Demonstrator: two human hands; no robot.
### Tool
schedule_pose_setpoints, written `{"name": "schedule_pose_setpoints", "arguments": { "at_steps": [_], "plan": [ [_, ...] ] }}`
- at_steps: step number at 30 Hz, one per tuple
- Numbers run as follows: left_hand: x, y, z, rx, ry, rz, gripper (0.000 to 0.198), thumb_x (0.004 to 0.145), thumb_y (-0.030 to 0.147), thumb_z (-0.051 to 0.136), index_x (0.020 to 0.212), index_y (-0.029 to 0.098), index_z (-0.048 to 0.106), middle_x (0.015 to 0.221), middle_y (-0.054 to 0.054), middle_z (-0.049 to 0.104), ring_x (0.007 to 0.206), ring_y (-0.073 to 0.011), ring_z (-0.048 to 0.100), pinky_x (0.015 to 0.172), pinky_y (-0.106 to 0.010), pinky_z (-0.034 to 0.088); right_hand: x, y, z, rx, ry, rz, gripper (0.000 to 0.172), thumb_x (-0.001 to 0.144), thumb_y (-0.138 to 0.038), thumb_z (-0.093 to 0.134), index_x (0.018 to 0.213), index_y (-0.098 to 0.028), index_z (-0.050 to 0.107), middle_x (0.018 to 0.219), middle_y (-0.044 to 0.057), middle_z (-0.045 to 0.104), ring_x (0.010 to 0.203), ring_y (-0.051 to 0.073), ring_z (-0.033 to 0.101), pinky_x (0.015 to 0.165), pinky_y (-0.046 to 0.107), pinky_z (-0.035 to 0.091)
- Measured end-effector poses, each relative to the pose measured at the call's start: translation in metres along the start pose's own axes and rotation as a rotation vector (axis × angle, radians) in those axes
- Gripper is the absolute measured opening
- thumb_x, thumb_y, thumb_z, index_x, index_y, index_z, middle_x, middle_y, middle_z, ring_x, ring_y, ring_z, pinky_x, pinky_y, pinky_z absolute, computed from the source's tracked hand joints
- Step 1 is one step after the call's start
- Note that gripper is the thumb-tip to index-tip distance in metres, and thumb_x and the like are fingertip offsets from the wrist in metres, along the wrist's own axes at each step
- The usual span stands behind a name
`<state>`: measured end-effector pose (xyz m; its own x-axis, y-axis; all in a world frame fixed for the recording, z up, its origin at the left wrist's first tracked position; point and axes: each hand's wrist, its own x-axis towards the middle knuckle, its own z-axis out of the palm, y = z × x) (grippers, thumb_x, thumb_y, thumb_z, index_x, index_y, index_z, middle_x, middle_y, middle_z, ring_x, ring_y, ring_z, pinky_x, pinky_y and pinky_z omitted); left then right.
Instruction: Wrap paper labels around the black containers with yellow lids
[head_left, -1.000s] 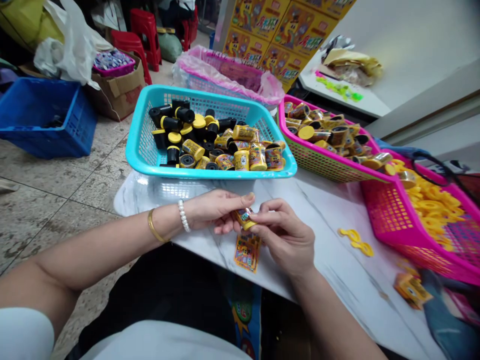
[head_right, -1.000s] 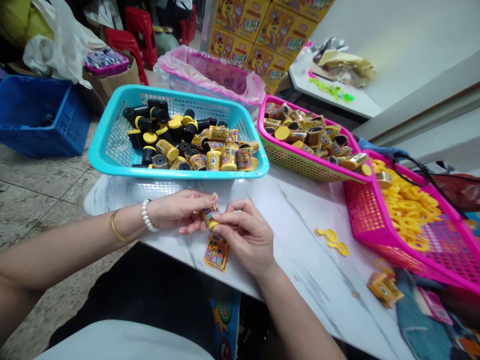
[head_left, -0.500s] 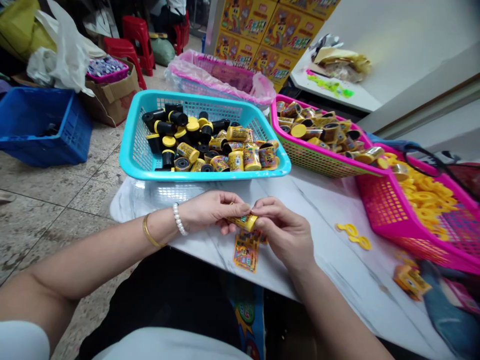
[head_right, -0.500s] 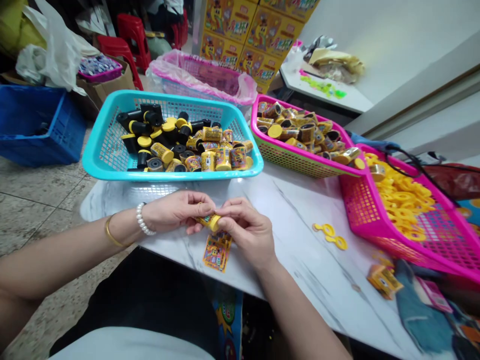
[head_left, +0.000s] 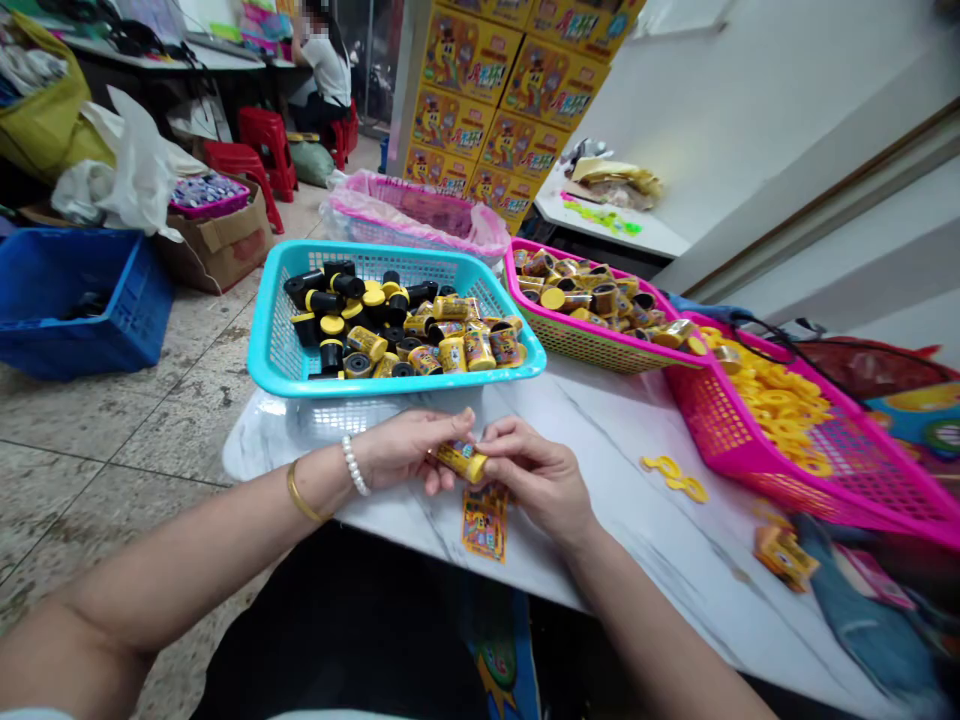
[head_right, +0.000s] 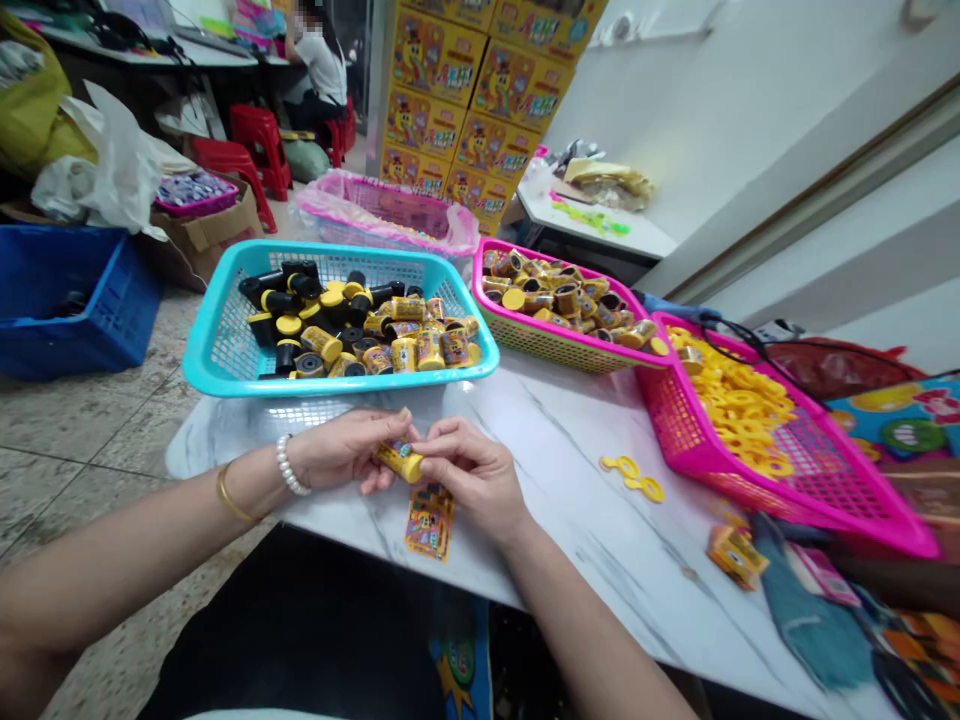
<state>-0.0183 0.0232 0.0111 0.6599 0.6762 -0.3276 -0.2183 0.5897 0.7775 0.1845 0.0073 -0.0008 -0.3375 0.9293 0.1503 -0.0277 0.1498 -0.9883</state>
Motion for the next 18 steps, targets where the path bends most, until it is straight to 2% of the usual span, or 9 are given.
{"name": "schedule_pose_setpoints", "arguments": {
  "at_steps": [4,6,9,12,15,18],
  "plan": [
    [-0.0023,0.0015,-0.0031,0.009,-0.061,-0.013,0.05,0.067,0.052,0.089,0.082,0.014,0.06,0.061,-0.002,0.069,0.042,-0.0087,0.06,0.038,-0.016,0.046,-0.0025,0.005,-0.0017,0.033,0.097,-0.043,0.012,0.074,-0.035,0.086,0.076,-0.026,0.079,0.083,0.002,0.061,0.066,0.013,0.063,0.053,0.026,0.061],
    [-0.0003,0.0005,-0.0023,0.049,-0.034,-0.036,0.051,0.071,0.057,0.083,0.08,0.014,0.059,0.058,-0.002,0.068,0.037,-0.0081,0.056,0.034,-0.016,0.042,-0.0027,0.0047,-0.0007,0.045,0.065,-0.012,0.013,0.075,-0.036,0.085,0.084,-0.028,0.079,0.09,0.002,0.062,0.066,0.013,0.064,0.053,0.027,0.061],
    [0.0019,-0.0009,0.0004,0.099,-0.006,-0.047,0.052,0.08,0.064,0.072,0.084,0.013,0.061,0.053,0.0,0.065,0.032,-0.0078,0.052,0.03,-0.015,0.035,-0.0025,0.001,0.0012,-0.006,-0.04,-0.045,0.019,0.078,-0.035,0.083,0.097,-0.031,0.081,0.103,0.004,0.062,0.082,0.017,0.067,0.064,0.031,0.064],
    [0.0004,0.0001,0.0019,0.089,-0.044,-0.029,0.052,0.077,0.063,0.075,0.083,0.014,0.059,0.054,0.0,0.066,0.032,-0.0078,0.052,0.029,-0.015,0.034,-0.0038,-0.0019,0.0015,-0.05,-0.036,-0.146,0.012,0.077,-0.031,0.085,0.088,-0.031,0.082,0.098,0.004,0.062,0.092,0.018,0.066,0.071,0.029,0.064],
    [-0.0015,0.0016,0.0014,0.082,-0.092,-0.041,0.054,0.07,0.063,0.081,0.08,0.015,0.057,0.053,0.001,0.065,0.032,-0.0076,0.051,0.028,-0.014,0.034,-0.0072,-0.0005,0.0007,0.046,-0.012,-0.123,0.011,0.074,-0.026,0.087,0.081,-0.031,0.081,0.094,0.002,0.059,0.077,0.014,0.067,0.063,0.029,0.064],
    [-0.0005,0.001,0.0014,0.127,-0.088,-0.07,0.053,0.074,0.064,0.077,0.077,0.015,0.057,0.048,0.002,0.062,0.029,-0.0077,0.049,0.027,-0.015,0.032,-0.0098,0.0026,0.0,0.122,-0.032,-0.058,0.01,0.076,-0.026,0.086,0.081,-0.029,0.078,0.094,0.0,0.056,0.061,0.009,0.065,0.053,0.028,0.064]
  ]
}}
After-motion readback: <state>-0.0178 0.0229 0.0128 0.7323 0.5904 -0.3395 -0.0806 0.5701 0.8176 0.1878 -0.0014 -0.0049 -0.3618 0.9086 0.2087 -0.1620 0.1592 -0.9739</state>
